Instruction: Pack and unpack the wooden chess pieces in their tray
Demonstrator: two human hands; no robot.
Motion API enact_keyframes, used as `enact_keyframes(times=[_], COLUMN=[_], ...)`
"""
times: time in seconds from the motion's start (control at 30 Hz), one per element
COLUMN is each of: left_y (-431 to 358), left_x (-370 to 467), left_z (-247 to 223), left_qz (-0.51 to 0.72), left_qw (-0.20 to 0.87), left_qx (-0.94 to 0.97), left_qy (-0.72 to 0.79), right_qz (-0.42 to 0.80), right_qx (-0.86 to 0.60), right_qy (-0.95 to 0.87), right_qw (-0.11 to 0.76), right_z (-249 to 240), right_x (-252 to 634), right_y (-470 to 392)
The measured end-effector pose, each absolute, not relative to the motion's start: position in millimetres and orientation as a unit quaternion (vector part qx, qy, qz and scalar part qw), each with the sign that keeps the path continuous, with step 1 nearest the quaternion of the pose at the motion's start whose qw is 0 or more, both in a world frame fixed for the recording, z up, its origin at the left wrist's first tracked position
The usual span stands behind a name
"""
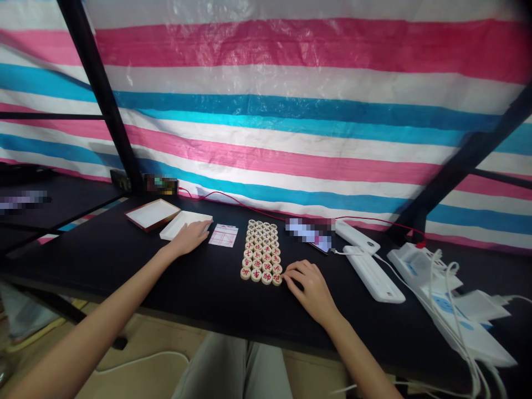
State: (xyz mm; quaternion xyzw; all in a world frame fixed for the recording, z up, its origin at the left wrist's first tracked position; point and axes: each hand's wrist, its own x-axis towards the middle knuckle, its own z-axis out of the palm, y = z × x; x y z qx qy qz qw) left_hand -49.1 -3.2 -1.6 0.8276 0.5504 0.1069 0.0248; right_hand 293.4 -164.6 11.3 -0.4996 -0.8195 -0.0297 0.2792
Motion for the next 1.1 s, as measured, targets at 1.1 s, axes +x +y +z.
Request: enact_keyframes(times=[1.1], left_y=[-27.2], left_x=[-24.2], left_z=[-3.7], left_qz=[0.194], left_qw=[-0.161], left_qx=[0.803], left_qy=[0.54], right_qz=[-0.055], right_qx=[-0.495], right_qy=[-0.81], right_qw=[0.308], right_z=[10.3], right_x=[294.6], right_y=[-167.5])
